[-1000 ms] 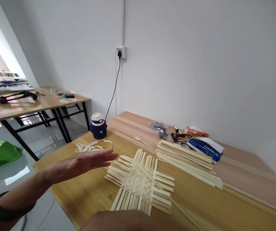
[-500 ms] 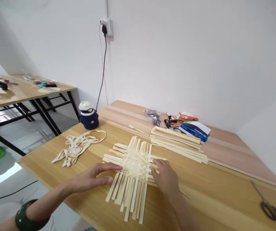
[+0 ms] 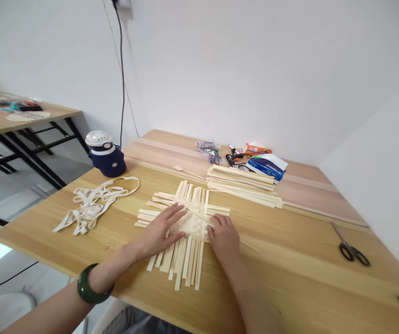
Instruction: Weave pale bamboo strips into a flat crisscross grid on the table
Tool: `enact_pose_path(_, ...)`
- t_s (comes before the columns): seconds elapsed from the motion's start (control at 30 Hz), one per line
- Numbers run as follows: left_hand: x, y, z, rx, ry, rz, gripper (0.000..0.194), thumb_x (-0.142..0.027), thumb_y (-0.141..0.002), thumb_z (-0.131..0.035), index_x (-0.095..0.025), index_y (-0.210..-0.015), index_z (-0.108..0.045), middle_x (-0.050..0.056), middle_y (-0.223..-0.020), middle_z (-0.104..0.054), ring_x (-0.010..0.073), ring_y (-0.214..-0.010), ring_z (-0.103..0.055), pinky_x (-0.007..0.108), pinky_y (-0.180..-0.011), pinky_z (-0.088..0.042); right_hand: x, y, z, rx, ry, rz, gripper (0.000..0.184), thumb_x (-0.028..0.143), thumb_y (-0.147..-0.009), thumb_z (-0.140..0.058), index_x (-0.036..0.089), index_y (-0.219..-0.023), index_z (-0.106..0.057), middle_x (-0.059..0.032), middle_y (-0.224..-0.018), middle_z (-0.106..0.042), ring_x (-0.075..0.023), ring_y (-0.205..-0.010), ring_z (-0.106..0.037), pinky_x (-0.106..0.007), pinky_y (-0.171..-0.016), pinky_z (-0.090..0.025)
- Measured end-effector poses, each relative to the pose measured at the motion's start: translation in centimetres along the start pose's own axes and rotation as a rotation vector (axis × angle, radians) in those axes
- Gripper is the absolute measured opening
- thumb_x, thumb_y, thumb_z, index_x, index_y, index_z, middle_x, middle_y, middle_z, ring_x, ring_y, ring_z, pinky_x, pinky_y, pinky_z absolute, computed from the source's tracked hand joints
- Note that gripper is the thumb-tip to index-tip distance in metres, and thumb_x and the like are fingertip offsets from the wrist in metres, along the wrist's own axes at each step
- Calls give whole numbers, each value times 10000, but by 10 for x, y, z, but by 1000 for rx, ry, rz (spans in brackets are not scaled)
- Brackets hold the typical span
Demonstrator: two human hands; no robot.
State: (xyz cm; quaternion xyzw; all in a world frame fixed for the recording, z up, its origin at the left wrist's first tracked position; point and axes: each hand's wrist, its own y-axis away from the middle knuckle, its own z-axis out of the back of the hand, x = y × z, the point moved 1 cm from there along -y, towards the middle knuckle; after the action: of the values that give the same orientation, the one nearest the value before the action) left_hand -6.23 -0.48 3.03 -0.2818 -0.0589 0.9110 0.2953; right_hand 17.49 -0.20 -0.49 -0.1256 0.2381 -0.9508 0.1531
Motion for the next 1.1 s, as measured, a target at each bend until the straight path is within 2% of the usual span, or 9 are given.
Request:
enact_pose_path(0.13,22,0,-20,32,-211,15,716,-505,-906,-576,-67,-1447,-410,232,-1524,-383,357,-1459,-284,547,-1176,-293,5,-3,2,45,-25,-63,181,168,-897,-518,187,-975,-680,-67,-1048,-705,-234,-985,-596,-349,-825,-498)
enact_pose_path(0.27,28,6,-32,-11,-318,-17,693,-556,-951,-462,-58,-1432,-433,221,-1523,-390,334,-1461,-289,506,-1193,-263,9,-4,4,11,-56,-55,177,190,-913,-508,202,-961,-679,-58,-1038,-709,-228,-997,-596,-343,-840,-484)
enact_pose_path(0.37,26,8,-33,-13,-337,-11,702,-552,-952,-458,-30,-1420,-443,230,-1517,-395,336,-1460,-291,497,-1199,-249,13,-8,5,-4,-35,-72,172,251,-920,-539,199,-997,-685,-61,-1017,-713,-238,-982,-587,-352,-819,-474)
enact_pose_path(0.53,26,7,-32,-22,-335,-13,690,-555,-950,-461,-62,-1433,-434,212,-1528,-385,322,-1467,-282,491,-1196,-254,33,-22,4,8,41,-73,135,250,-913,-572,197,-895,-695,-75,-978,-697,-257,-951,-539,-380,-805,-447)
enact_pose_path(0.7,24,7,-31,-18,-313,5,703,-536,-934,-505,-36,-1423,-439,226,-1524,-385,340,-1457,-297,505,-1196,-253,47,-36,-4,115,86,-103,68,176,-856,-608,207,-808,-645,-73,-891,-666,-267,-918,-528,-390,-801,-430)
enact_pose_path(0.8,21,7,-29,-2,-293,21,711,-527,-929,-520,-25,-1424,-431,235,-1532,-364,340,-1464,-279,507,-1200,-249,45,-41,-8,116,58,-114,119,132,-829,-588,215,-743,-592,-64,-834,-655,-258,-880,-536,-366,-758,-425)
enact_pose_path(0.87,21,7,-28,-12,-274,24,725,-529,-924,-529,-33,-1439,-407,241,-1550,-321,332,-1479,-240,509,-1199,-255,42,-42,-7,62,6,-123,153,130,-846,-541,223,-727,-568,-50,-795,-650,-240,-844,-547,-338,-706,-412)
enact_pose_path(0.97,21,7,-29,-44,-242,8,733,-527,-927,-528,-59,-1467,-364,233,-1573,-272,320,-1499,-172,516,-1199,-257,37,-44,0,-106,-64,-138,169,178,-907,-484,217,-771,-578,-30,-794,-661,-201,-799,-575,-293,-650,-395)
enact_pose_path(1.1,22,9,-29,-62,-201,-2,699,-528,-943,-508,-85,-1467,-371,204,-1559,-334,318,-1498,-178,532,-1200,-262,29,-48,15,-317,-45,-128,172,239,-972,-463,188,-909,-615,-27,-849,-696,-147,-741,-611,-245,-630,-399)
